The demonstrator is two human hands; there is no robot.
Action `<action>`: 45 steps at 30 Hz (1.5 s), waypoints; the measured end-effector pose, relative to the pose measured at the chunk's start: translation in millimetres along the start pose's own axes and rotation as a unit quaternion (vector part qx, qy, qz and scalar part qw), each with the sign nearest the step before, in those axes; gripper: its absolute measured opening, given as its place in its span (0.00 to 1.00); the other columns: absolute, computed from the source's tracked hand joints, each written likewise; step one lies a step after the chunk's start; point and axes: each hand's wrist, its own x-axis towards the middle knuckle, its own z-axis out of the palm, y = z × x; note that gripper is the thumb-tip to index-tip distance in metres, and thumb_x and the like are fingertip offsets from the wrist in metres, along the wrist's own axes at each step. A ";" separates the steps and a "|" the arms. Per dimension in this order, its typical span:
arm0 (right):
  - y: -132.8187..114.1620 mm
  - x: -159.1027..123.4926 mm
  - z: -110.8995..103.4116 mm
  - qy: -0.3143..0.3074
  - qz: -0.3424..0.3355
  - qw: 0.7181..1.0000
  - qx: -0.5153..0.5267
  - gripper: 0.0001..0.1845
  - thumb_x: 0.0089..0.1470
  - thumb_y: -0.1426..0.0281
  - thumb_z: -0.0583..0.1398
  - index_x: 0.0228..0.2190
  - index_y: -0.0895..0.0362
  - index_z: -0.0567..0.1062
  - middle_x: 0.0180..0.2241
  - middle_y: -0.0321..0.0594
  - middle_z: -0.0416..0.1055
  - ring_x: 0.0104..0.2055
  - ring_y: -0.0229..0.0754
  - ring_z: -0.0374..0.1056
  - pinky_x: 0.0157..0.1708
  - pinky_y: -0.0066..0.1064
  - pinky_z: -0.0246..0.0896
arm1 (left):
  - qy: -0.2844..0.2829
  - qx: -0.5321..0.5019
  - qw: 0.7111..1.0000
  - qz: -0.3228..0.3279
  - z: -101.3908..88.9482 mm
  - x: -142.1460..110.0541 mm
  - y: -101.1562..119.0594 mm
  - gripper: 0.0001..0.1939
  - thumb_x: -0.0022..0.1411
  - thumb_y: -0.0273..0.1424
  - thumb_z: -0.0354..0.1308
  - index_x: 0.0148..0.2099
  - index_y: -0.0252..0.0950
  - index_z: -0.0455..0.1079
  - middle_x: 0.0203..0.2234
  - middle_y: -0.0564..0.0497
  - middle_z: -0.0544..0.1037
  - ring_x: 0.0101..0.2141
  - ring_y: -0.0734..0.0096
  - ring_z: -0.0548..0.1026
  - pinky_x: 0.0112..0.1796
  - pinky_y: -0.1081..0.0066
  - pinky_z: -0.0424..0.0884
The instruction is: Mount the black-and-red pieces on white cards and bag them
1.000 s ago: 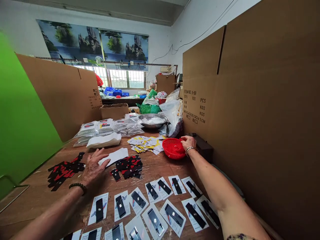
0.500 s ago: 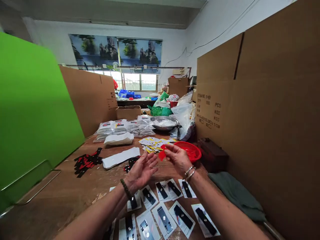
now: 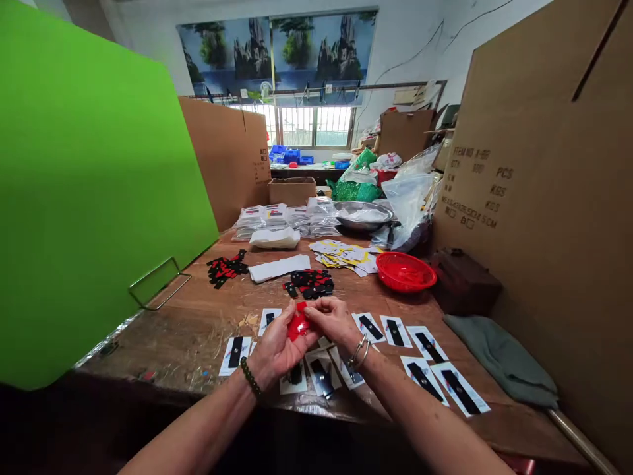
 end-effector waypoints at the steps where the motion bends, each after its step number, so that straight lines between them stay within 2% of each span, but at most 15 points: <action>1: 0.1 -3.6 3.7 -0.024 0.038 0.998 0.050 0.19 0.38 0.54 0.68 0.23 0.58 0.75 0.25 0.38 0.71 0.28 0.39 0.64 0.30 0.31 0.58 | 0.001 0.006 1.000 0.006 -5.2 -5.2 0.2 0.15 0.68 0.32 0.50 0.35 0.28 0.72 0.31 0.43 0.80 0.34 0.67 0.78 0.45 0.62 0.75; 3: 1.1 -11.0 11.8 -0.053 0.080 0.987 0.126 0.22 0.36 0.53 0.69 0.24 0.59 0.75 0.24 0.36 0.71 0.26 0.37 0.63 0.29 0.29 0.56 | -0.003 0.031 0.999 0.022 -16.1 -15.2 -0.1 0.10 0.66 0.27 0.52 0.37 0.28 0.73 0.33 0.42 0.80 0.37 0.66 0.79 0.45 0.63 0.75; 6: 2.5 -22.0 24.7 -0.080 0.097 0.978 0.167 0.22 0.36 0.54 0.71 0.23 0.59 0.74 0.23 0.35 0.70 0.25 0.35 0.62 0.28 0.28 0.55 | -0.003 0.094 0.993 0.065 -32.5 -30.4 -1.0 0.05 0.60 0.21 0.57 0.37 0.27 0.74 0.35 0.43 0.80 0.34 0.68 0.79 0.38 0.69 0.77; 10: -1.1 -33.9 38.6 -0.114 0.098 0.981 0.119 0.22 0.37 0.55 0.71 0.25 0.59 0.74 0.24 0.35 0.70 0.24 0.33 0.61 0.25 0.27 0.53 | 0.038 0.168 0.980 0.099 -50.9 -51.4 -0.3 0.05 0.54 0.25 0.65 0.33 0.27 0.74 0.27 0.45 0.80 0.26 0.71 0.78 0.28 0.74 0.75; 16: -4.2 -26.7 52.0 -0.201 0.085 0.974 0.056 0.21 0.41 0.54 0.67 0.23 0.58 0.69 0.18 0.31 0.64 0.18 0.30 0.54 0.18 0.24 0.46 | 0.060 0.226 0.966 0.111 -71.5 -72.7 5.3 0.12 0.49 0.29 0.70 0.32 0.28 0.72 0.24 0.47 0.78 0.22 0.72 0.76 0.24 0.75 0.73; 19: 4.8 -5.1 61.3 -0.159 0.071 0.985 -0.002 0.18 0.44 0.54 0.63 0.24 0.56 0.66 0.18 0.30 0.64 0.17 0.31 0.55 0.17 0.24 0.48 | 0.084 0.193 0.971 0.113 -79.6 -76.0 12.2 0.10 0.51 0.27 0.68 0.34 0.28 0.72 0.25 0.46 0.78 0.22 0.73 0.76 0.25 0.75 0.73; 22: 17.7 19.4 72.8 -0.113 0.032 0.985 -0.127 0.12 0.46 0.61 0.60 0.22 0.55 0.65 0.17 0.32 0.65 0.18 0.34 0.58 0.19 0.25 0.53 | 0.098 0.135 0.980 0.106 -85.4 -79.7 20.9 0.08 0.54 0.20 0.64 0.38 0.28 0.72 0.31 0.43 0.79 0.29 0.71 0.78 0.36 0.72 0.76; 25: 29.1 36.9 82.2 -0.096 0.016 0.976 -0.197 0.08 0.44 0.69 0.60 0.19 0.55 0.65 0.17 0.32 0.65 0.20 0.35 0.60 0.22 0.26 0.55 | 0.103 0.104 0.985 0.095 -90.1 -85.0 26.9 0.13 0.52 0.14 0.60 0.41 0.29 0.70 0.36 0.41 0.80 0.37 0.67 0.80 0.45 0.68 0.75; 28: 34.8 44.1 85.5 -0.069 -0.007 0.964 -0.258 0.07 0.41 0.73 0.61 0.17 0.56 0.67 0.19 0.35 0.67 0.25 0.38 0.63 0.28 0.28 0.55 | 0.111 0.117 0.981 0.105 -94.8 -89.7 28.1 0.12 0.53 0.16 0.61 0.40 0.30 0.68 0.36 0.41 0.80 0.39 0.64 0.80 0.45 0.66 0.75; 31: 31.9 40.1 83.5 -0.054 -0.035 0.954 -0.292 0.03 0.41 0.73 0.62 0.22 0.56 0.72 0.24 0.38 0.71 0.31 0.41 0.65 0.33 0.30 0.56 | 0.116 0.148 0.975 0.118 -98.6 -92.6 26.4 0.12 0.53 0.21 0.65 0.39 0.31 0.67 0.36 0.42 0.80 0.37 0.64 0.80 0.43 0.67 0.76; 33: 24.7 29.9 81.8 -0.091 -0.053 0.953 -0.285 0.02 0.45 0.70 0.62 0.25 0.57 0.74 0.27 0.38 0.73 0.31 0.40 0.66 0.33 0.29 0.57 | 0.124 0.170 0.969 0.127 -100.0 -93.9 25.1 0.14 0.52 0.24 0.68 0.38 0.31 0.67 0.34 0.42 0.80 0.35 0.64 0.80 0.38 0.68 0.77; 36: 9.4 5.0 82.1 -0.226 -0.060 0.948 -0.216 0.09 0.50 0.64 0.60 0.27 0.57 0.76 0.26 0.36 0.73 0.27 0.38 0.66 0.29 0.28 0.58 | 0.131 0.203 0.959 0.144 -101.3 -95.5 22.6 0.18 0.48 0.29 0.71 0.37 0.32 0.66 0.31 0.44 0.80 0.30 0.65 0.80 0.32 0.70 0.77; 38: 0.6 -13.4 84.3 -0.298 -0.044 0.940 -0.160 0.11 0.50 0.62 0.60 0.28 0.57 0.76 0.26 0.36 0.74 0.27 0.37 0.66 0.28 0.27 0.58 | 0.131 0.221 0.953 0.161 -102.6 -96.6 20.3 0.21 0.46 0.33 0.72 0.36 0.32 0.65 0.27 0.46 0.79 0.28 0.66 0.79 0.29 0.71 0.76; 42: -3.3 -37.3 90.4 -0.321 0.016 0.939 -0.121 0.13 0.49 0.60 0.62 0.26 0.58 0.74 0.23 0.35 0.71 0.25 0.36 0.63 0.24 0.25 0.56 | 0.131 0.230 0.947 0.181 -106.7 -101.2 14.9 0.22 0.44 0.35 0.73 0.35 0.33 0.65 0.24 0.48 0.79 0.24 0.67 0.78 0.27 0.71 0.75; 45: 2.1 -37.3 95.6 -0.329 0.031 0.937 -0.112 0.13 0.50 0.61 0.61 0.24 0.58 0.72 0.21 0.34 0.69 0.23 0.35 0.61 0.24 0.25 0.54 | 0.132 0.221 0.950 0.175 -110.0 -108.4 13.5 0.21 0.44 0.34 0.73 0.33 0.33 0.65 0.24 0.48 0.79 0.24 0.67 0.78 0.26 0.72 0.75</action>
